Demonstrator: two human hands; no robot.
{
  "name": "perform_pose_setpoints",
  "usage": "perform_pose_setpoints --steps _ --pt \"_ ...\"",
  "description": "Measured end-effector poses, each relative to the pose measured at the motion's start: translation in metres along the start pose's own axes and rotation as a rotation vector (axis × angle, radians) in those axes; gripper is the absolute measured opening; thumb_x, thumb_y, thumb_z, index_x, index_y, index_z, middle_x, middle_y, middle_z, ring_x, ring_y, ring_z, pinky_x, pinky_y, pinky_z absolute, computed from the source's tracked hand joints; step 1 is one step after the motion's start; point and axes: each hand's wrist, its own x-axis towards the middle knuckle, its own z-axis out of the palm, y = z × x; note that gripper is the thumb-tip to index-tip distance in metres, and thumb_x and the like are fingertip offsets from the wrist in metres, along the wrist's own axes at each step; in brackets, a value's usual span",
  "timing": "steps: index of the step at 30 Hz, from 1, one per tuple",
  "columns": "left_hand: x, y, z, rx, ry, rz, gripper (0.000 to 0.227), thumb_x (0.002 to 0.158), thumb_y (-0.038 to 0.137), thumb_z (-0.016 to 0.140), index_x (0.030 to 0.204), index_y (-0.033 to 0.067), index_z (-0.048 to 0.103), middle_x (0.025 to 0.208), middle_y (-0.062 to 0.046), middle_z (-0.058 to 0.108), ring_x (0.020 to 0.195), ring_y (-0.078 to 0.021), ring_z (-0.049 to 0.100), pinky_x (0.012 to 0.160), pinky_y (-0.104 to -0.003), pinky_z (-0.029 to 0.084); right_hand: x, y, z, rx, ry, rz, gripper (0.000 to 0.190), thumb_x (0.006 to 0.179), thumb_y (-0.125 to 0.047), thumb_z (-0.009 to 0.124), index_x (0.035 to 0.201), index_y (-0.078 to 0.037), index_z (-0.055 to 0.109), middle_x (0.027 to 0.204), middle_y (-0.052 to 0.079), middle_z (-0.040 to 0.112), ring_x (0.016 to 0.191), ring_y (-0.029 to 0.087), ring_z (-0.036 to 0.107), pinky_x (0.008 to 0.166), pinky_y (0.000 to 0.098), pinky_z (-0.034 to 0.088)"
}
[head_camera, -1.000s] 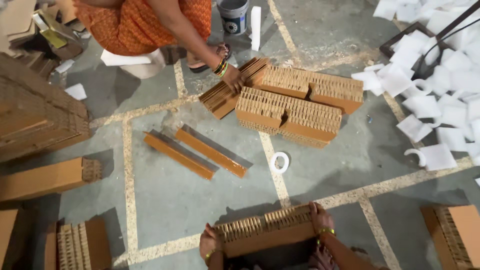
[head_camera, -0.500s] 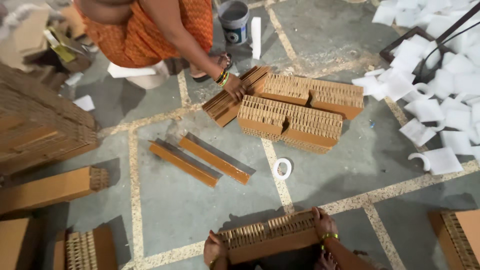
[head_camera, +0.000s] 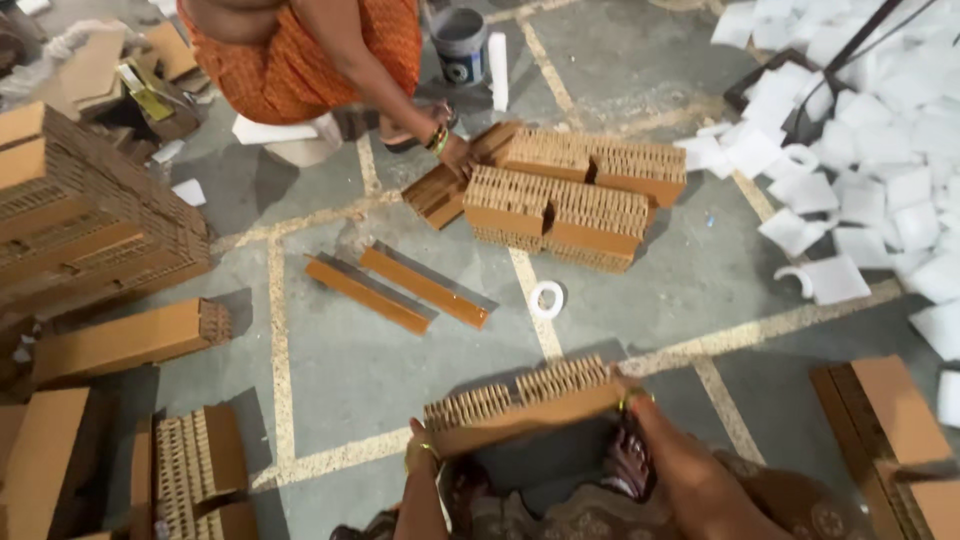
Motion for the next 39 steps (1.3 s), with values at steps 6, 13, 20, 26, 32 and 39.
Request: perform_pose_setpoints --steps 6,13,20,26,32,39 --pt "-0.006 0.025 -0.027 -0.427 0.007 -0.104 0.093 0.095 0.078 0.034 0.117 -0.0026 0.075 0.107 -0.024 0.075 0.086 -0.04 0.071 0.08 -0.057 0.055 0.015 -0.008 -0.006 0.493 -0.067 -0.147 0.05 0.093 -0.064 0.067 0.095 -0.014 0.068 0.069 -0.001 0.05 0.05 0.012 0.037 0.045 0.0314 0.03" --pt "0.03 0.011 -0.019 -0.24 0.167 0.024 0.067 0.097 0.065 0.054 0.116 0.0043 0.075 0.117 -0.021 0.074 0.107 -0.0367 0.07 0.093 -0.048 0.053 0.039 -0.017 -0.015 0.26 0.076 -0.13 0.057 0.099 -0.061 0.063 0.117 -0.008 0.076 0.088 0.012 0.074 0.07 0.016 0.063 0.055 0.0283 0.048" --pt "0.032 0.022 0.0 -0.374 0.319 0.124 0.041 0.099 0.041 0.061 0.11 0.0053 0.077 0.103 -0.017 0.077 0.092 -0.0278 0.071 0.085 -0.04 0.055 0.062 -0.014 -0.008 0.572 0.005 -0.14 0.04 0.09 -0.039 0.068 0.116 -0.008 0.072 0.09 0.01 0.077 0.072 0.019 0.072 0.059 0.0338 0.055" --pt "0.058 0.04 0.024 -0.563 0.38 0.503 0.042 0.109 0.04 0.058 0.121 0.0005 0.066 0.108 -0.011 0.072 0.096 -0.0197 0.066 0.087 -0.033 0.053 0.083 -0.025 0.002 -0.088 0.218 -0.41 0.067 0.102 -0.067 0.058 0.12 -0.006 0.079 0.097 0.01 0.079 0.085 0.019 0.069 0.07 0.0297 0.051" --pt "0.072 0.046 0.028 -0.544 0.157 0.558 0.05 0.101 0.044 0.061 0.13 0.0041 0.064 0.106 -0.012 0.072 0.093 -0.0192 0.064 0.082 -0.033 0.052 0.096 -0.025 -0.001 0.029 0.034 -0.325 0.084 0.079 -0.082 0.054 0.123 -0.012 0.07 0.107 0.005 0.076 0.088 0.016 0.074 0.068 0.0325 0.063" --pt "0.031 0.037 -0.008 -0.091 0.264 -0.026 0.07 0.111 0.061 0.03 0.119 0.0091 0.077 0.114 -0.017 0.075 0.106 -0.0367 0.069 0.095 -0.048 0.052 0.09 0.014 -0.021 -0.329 -0.081 -0.022 0.073 0.098 -0.071 0.045 0.122 -0.01 0.078 0.106 0.024 0.074 0.085 0.032 0.071 0.076 0.0455 0.058"
